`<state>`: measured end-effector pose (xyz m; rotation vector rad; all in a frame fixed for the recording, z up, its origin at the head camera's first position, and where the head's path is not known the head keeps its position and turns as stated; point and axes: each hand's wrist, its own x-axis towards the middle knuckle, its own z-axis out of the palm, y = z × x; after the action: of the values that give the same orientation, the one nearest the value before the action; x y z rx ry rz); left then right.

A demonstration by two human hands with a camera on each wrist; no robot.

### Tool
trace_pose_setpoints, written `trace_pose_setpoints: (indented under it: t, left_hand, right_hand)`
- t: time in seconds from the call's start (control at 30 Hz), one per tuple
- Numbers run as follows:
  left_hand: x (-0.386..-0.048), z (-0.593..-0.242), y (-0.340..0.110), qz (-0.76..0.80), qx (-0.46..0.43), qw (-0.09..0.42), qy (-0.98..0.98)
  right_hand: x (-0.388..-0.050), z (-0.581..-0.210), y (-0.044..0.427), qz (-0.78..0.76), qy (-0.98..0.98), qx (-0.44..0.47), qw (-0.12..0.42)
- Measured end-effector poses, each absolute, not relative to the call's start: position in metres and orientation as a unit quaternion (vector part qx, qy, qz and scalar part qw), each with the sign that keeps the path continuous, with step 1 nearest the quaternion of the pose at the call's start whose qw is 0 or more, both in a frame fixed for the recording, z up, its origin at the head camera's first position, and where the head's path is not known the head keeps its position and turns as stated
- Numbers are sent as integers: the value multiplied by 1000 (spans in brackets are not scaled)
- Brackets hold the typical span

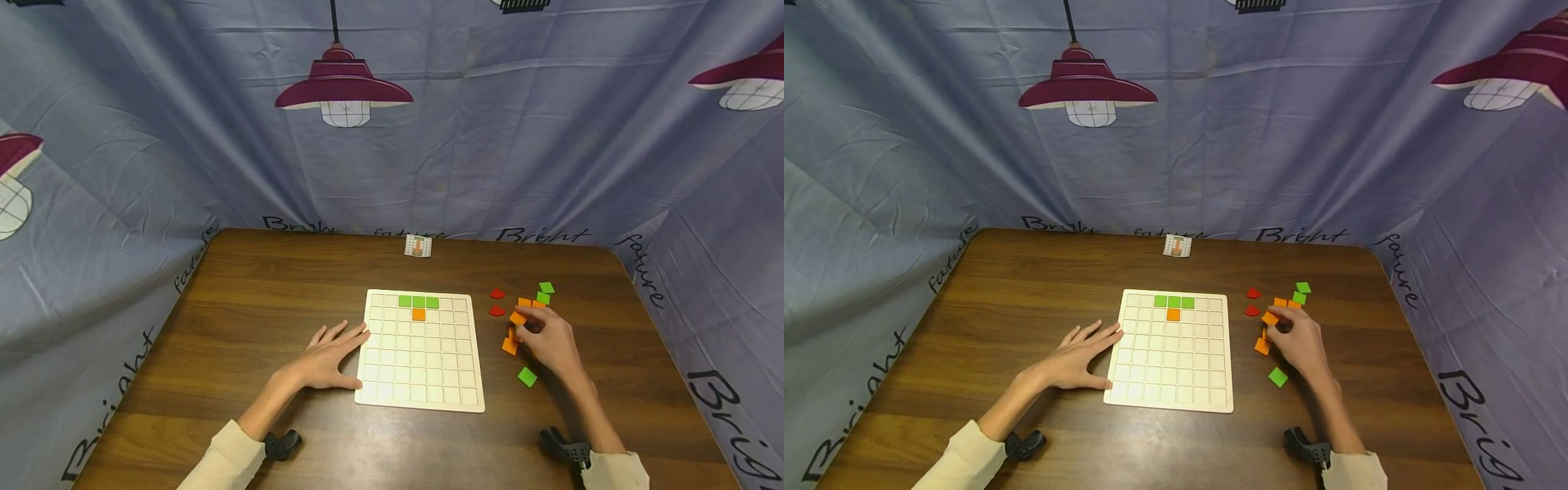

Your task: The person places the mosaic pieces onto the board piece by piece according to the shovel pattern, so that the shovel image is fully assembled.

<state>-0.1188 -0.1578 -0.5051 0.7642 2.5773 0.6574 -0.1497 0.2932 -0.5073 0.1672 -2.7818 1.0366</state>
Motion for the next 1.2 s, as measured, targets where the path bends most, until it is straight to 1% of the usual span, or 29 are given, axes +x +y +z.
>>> trace_pose_setpoints:
  t: [0.3,0.7,0.97,1.2]
  left_hand:
    - [-120,-505,-157,229,273,188,915]
    - [-120,-506,-157,232,270,193,914]
    - [-119,-505,-158,236,267,192,914]
    - [-119,-505,-158,236,268,190,914]
  right_hand:
    - [-163,-505,237,362,-922,129,52]
    - [-170,-512,173,401,-893,206,12]
    - [-171,-523,149,379,-900,214,-7]
    - [-169,-522,142,362,-903,230,-21]
